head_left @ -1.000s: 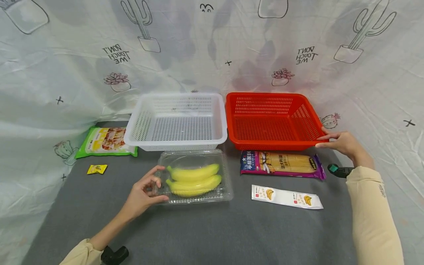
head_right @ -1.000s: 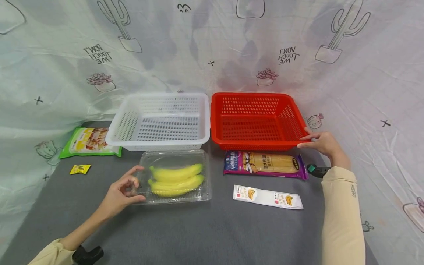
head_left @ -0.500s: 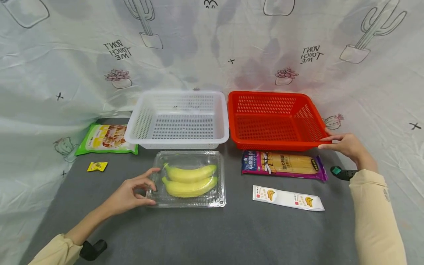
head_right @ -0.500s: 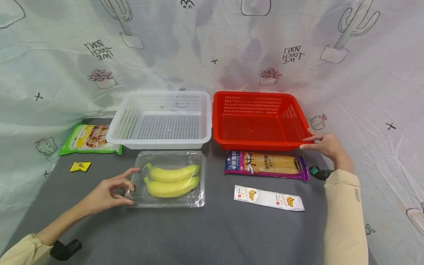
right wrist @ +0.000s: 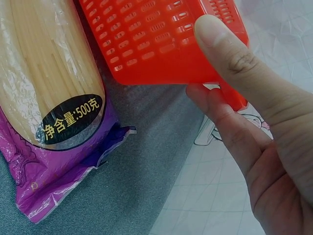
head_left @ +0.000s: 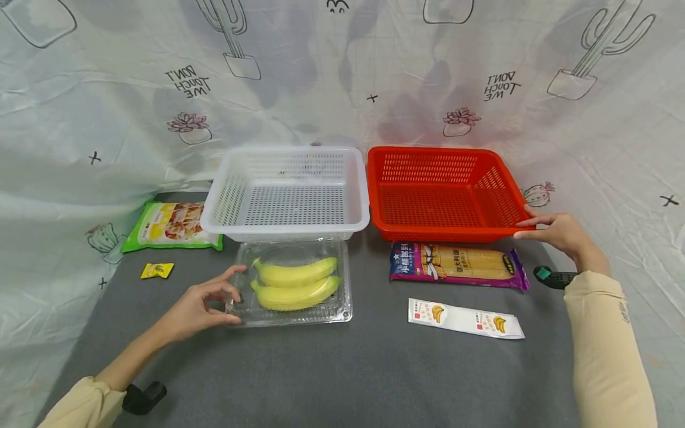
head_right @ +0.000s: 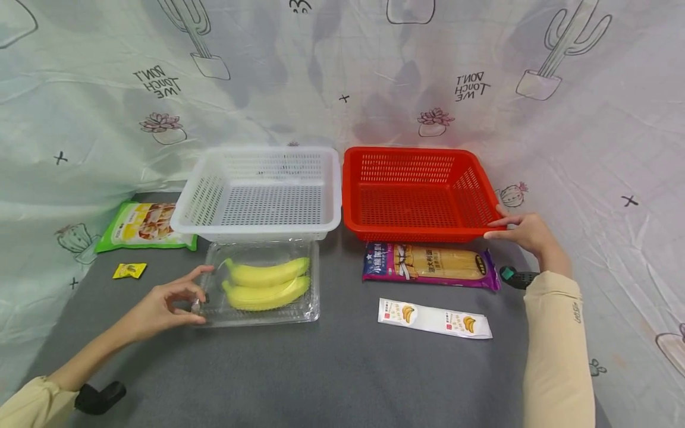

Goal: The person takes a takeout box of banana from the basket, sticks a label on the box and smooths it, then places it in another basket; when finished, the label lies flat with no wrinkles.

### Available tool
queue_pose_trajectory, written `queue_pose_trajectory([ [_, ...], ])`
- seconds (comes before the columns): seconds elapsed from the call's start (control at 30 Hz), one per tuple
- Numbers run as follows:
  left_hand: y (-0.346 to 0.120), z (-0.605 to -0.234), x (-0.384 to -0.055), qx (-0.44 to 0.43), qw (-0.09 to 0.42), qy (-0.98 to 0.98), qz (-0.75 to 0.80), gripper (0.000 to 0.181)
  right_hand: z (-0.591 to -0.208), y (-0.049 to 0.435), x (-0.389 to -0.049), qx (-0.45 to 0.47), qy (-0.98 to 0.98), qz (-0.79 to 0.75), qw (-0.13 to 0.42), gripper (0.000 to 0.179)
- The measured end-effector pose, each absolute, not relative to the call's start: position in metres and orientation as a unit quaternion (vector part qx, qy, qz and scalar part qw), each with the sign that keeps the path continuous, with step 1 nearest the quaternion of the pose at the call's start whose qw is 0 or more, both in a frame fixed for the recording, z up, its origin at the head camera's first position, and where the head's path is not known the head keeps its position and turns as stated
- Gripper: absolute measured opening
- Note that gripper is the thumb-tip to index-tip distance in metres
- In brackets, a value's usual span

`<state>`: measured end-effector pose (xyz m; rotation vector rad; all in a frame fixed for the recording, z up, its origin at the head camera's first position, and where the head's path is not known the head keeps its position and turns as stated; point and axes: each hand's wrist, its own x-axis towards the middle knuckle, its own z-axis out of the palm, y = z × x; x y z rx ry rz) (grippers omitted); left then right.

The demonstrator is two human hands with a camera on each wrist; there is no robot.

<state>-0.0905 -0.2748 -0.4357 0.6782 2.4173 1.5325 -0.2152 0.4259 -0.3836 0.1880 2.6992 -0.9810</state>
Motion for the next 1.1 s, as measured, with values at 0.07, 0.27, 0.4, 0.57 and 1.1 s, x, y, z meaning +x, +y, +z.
queue_pose_trajectory([
  [0.07, -0.2759, -0.4355, -0.0923, 0.230, 0.103, 0.821, 0.512, 0.028, -0.3839, 0.4253, -0.2155, 0.065, 0.930, -0.338, 0.131, 0.076],
  [0.27, -0.2777, -0.4331, -0.0944, 0.233, 0.121, 0.823, 0.504, 0.029, -0.3852, 0.4259, -0.2167, 0.070, 0.930, -0.335, 0.136, 0.077],
  [0.4, -0.2793, -0.4328, -0.0958, 0.233, 0.136, 0.819, 0.506, 0.030, -0.3849, 0.4267, -0.2166, 0.073, 0.928, -0.336, 0.143, 0.077],
  [0.57, -0.2819, -0.4340, -0.0976, 0.239, 0.152, 0.810, 0.514, 0.030, -0.3847, 0.4261, -0.2166, 0.073, 0.927, -0.339, 0.144, 0.078],
  [1.1, -0.2810, -0.4264, -0.1005, 0.248, 0.154, 0.815, 0.500, 0.033, -0.3840, 0.4266, -0.2168, 0.064, 0.929, -0.336, 0.141, 0.075],
])
